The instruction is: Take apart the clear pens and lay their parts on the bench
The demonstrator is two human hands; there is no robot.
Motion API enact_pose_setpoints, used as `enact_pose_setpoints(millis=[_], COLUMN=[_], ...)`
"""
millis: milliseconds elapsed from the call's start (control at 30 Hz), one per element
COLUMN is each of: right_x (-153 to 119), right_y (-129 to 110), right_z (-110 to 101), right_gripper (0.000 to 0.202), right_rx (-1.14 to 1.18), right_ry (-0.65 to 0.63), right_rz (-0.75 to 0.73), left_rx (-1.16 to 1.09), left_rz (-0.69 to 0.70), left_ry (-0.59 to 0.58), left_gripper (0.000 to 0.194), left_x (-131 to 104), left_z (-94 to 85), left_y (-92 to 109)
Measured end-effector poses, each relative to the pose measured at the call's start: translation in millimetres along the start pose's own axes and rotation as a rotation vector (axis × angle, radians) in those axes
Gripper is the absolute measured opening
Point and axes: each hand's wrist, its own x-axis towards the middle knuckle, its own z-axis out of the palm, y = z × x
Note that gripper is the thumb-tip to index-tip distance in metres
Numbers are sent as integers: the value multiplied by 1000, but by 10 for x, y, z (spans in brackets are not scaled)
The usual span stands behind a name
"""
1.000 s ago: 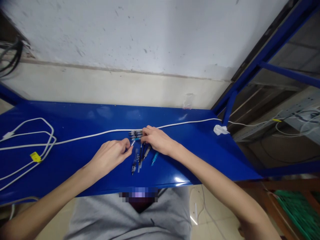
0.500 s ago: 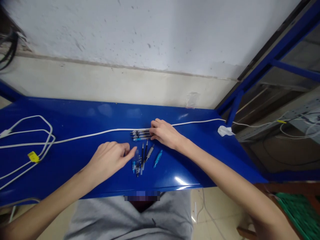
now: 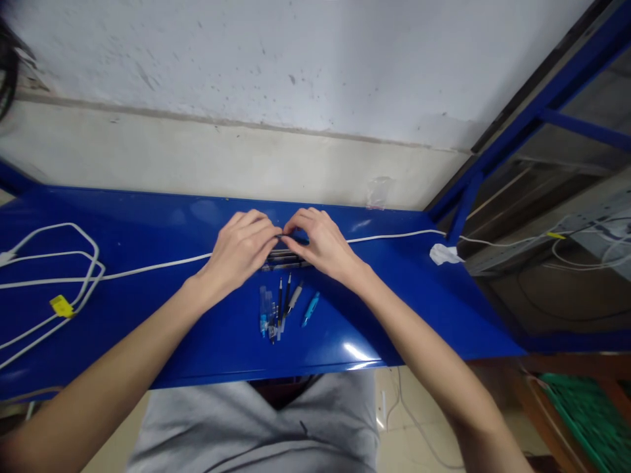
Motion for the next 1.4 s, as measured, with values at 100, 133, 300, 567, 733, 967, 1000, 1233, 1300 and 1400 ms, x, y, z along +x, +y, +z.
enact_pose_setpoints(millis=[100,133,300,567,733,967,1000,1233,1300,1400], right_x=[44,34,-86,-160,-171,-184,-188,-187,-165,-139], right_y=[34,44,15,31,73,73,75,91,69,26], right_z=[116,164,329,362,383,411,414,464,475,477], right_gripper=[30,31,13,36,28,29,32,28,27,26], right_rx=[18,1,-129,91,222,204,186,176,161,55], right_ry=[-20,-33,140,28,119,138,114,167,185,76], right_rz=[131,159,124,173,136,129,128,107,93,147], left_rx=[33,30,-35,-76,-117,-184,-188,-163,-145,-106], left_rz=[-10,-10,-62,-51,-106,-183,-189,-282,-316,-324], left_ry=[-13,-24,-51,-63,-75,-155,-153,-231,-230,-258], left_gripper=[25,25,26,28,26,30,31,29,28,27], left_x=[63,60,-46,-113,-104,-125,-128,-137,-126,-111], left_z=[79,114,269,337,274,200,199,231,222,190], left_y=[-141,-167,-165,-149,-128,-95,-97,-61,-48,-40])
